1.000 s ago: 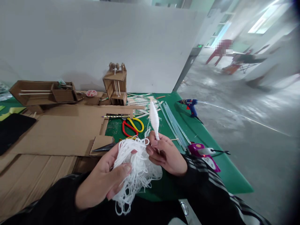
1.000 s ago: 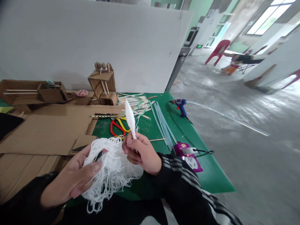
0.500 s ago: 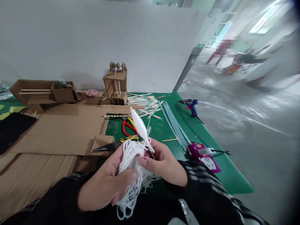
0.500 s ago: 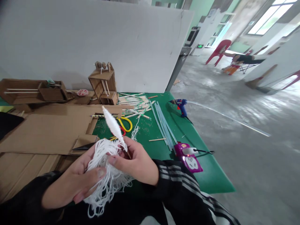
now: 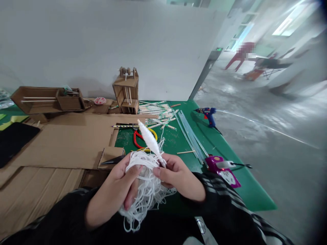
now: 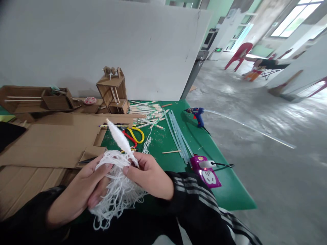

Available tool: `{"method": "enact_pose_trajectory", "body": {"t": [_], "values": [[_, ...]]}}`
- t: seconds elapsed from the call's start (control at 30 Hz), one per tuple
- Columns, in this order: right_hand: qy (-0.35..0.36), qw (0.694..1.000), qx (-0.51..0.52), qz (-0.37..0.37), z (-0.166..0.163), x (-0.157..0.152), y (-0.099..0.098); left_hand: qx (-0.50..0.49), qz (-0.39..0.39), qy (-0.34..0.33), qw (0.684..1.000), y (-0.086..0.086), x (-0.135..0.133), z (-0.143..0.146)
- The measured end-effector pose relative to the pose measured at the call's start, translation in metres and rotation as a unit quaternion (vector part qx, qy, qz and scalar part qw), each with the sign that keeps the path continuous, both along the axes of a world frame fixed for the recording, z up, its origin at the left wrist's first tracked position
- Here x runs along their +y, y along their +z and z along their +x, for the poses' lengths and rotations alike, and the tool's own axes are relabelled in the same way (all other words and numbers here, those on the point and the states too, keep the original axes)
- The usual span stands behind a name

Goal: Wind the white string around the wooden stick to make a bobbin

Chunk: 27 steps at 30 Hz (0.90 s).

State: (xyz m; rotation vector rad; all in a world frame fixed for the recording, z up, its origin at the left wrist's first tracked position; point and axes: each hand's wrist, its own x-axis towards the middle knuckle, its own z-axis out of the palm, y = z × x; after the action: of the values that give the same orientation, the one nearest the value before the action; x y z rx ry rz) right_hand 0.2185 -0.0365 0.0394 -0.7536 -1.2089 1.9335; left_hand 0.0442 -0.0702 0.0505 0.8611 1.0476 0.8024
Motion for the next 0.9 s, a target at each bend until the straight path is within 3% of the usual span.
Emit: {"method": "enact_pose_trajectory", "body": {"t": [0.2, 0.37, 0.43, 0.63, 0.73, 0.9], "values": [[0.023, 1.000, 0.003, 0.012, 0.002, 0.002, -0.002, 0.079, 0.013, 0.047, 0.996, -0.006, 0.000, 0.000], [0.021, 0.999, -0.021, 0.019, 0.002, 0.002, -0.005, 0.105, 0.198, 0.051, 0.973, 0.001, -0.001, -0.006], [0.011, 0.999, -0.030, 0.022, 0.001, 0.002, -0.005, 0.101, 0.234, 0.048, 0.966, 0.003, -0.003, -0.007], [0.016, 0.999, -0.034, 0.023, 0.000, 0.000, -0.003, -0.042, 0.073, 0.071, 0.994, 0.001, -0.008, -0.004], [0.028, 0.999, -0.026, 0.024, -0.001, 0.001, -0.003, -0.034, 0.070, 0.080, 0.994, -0.001, -0.007, -0.001], [0.046, 0.999, -0.012, 0.025, 0.000, 0.000, -0.006, 0.020, 0.060, 0.029, 0.998, -0.001, -0.005, 0.004]]}}
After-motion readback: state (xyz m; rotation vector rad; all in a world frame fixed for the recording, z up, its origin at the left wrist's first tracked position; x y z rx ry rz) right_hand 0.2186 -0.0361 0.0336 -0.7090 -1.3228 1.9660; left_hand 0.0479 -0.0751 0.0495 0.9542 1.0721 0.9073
